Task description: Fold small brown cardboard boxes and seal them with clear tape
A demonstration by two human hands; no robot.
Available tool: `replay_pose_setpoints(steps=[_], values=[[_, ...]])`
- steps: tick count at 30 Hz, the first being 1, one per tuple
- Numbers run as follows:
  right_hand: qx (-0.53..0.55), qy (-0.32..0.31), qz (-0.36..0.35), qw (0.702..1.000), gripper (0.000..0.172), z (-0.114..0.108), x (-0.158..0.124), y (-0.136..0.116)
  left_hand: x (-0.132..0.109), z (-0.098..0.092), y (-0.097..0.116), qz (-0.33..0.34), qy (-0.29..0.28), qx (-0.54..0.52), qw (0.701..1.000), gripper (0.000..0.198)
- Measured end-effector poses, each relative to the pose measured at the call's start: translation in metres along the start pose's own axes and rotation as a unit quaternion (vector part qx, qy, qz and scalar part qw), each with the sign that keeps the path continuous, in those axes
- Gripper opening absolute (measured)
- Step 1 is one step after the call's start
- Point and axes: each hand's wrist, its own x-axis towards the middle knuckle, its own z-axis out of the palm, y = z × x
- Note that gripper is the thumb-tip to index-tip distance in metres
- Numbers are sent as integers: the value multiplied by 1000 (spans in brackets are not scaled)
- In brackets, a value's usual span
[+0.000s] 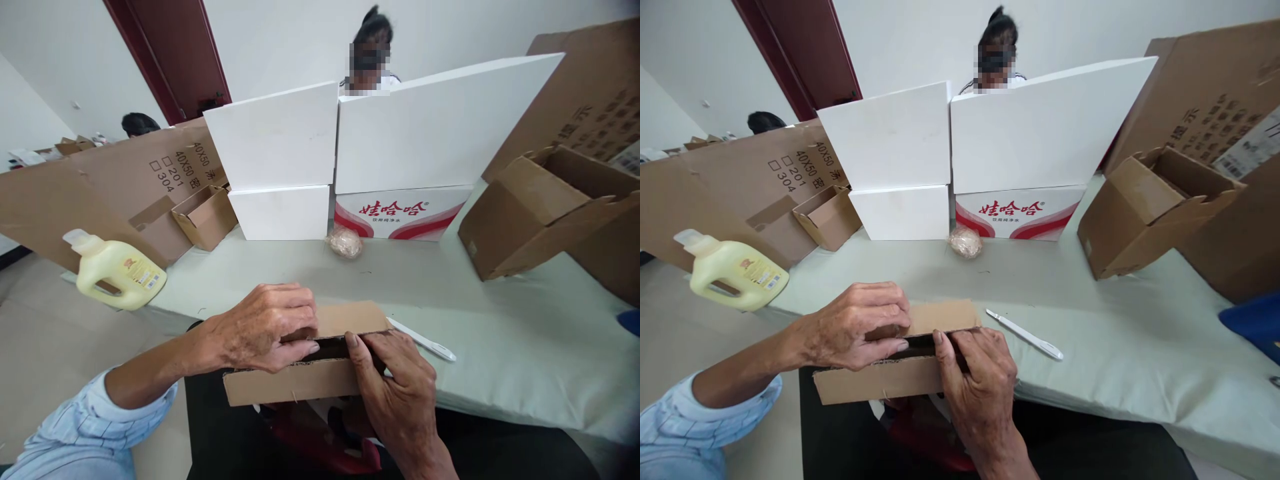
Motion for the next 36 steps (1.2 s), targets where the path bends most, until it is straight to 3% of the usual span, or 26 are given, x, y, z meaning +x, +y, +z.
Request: replay_pose_setpoints(steps=[4, 9, 13, 18, 23, 36], values=[[-9, 17, 17, 1000, 18, 2, -3, -2, -3, 2, 1, -15, 7, -32, 999, 8], [-32, 69, 108, 991, 16, 10, -14, -3, -8, 2, 1, -35, 40, -90, 994, 7], [-23, 52, 42, 997, 41, 14, -13, -2, -11, 2, 4, -85, 44, -125, 987, 8], [-12, 29, -33, 999, 31, 14, -6, 0, -16, 2, 8, -142, 56, -176, 972, 11], [-12, 39, -33, 999, 24, 17, -5, -3, -18, 0, 11, -186, 44, -222, 956, 18], [-15, 30, -38, 999, 30, 13, -7, -7, -15, -5, 7, -251, -2, -302, 920, 18]])
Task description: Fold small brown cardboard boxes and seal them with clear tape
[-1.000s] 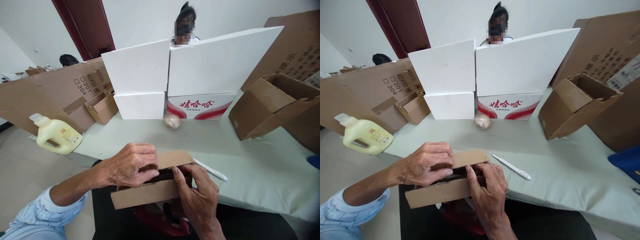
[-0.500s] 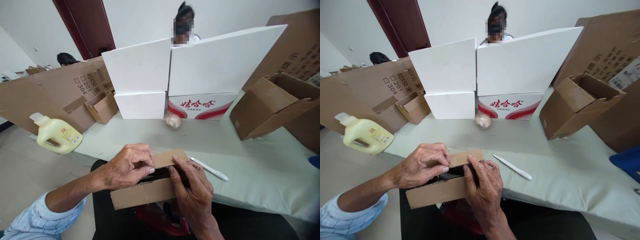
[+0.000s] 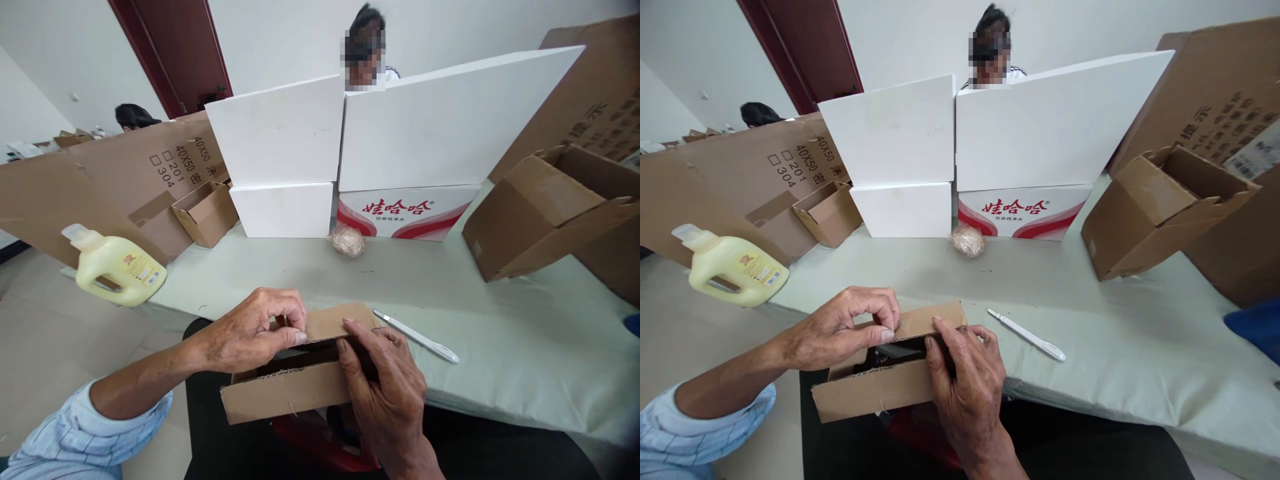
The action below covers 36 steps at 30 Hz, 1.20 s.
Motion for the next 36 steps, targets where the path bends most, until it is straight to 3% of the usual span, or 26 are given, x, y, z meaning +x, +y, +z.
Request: replay_pose_setpoints(steps=[9, 17, 23, 26, 29, 32, 36], values=[[3, -9, 1, 1000, 31, -7, -5, -1, 5, -6, 3, -27, 4, 42, 999, 18], [-2, 6, 11, 1000, 30, -10, -11, -1, 29, -21, -17, -60, 10, -118, 991, 23], [-1, 18, 27, 999, 37, -15, -20, 1, 58, -31, -36, -33, 63, -110, 991, 27], [1, 21, 25, 999, 35, -19, -24, 3, 84, -30, -56, -9, 97, -56, 994, 23], [-1, 21, 25, 999, 35, -22, -25, 5, 124, -26, -82, 38, 135, 89, 986, 18], [4, 26, 37, 999, 39, -25, -25, 5, 173, -21, -106, 101, 148, 298, 938, 16], [-11, 59, 79, 995, 42, -23, -26, 4, 240, -12, -127, 130, 128, 396, 900, 18]])
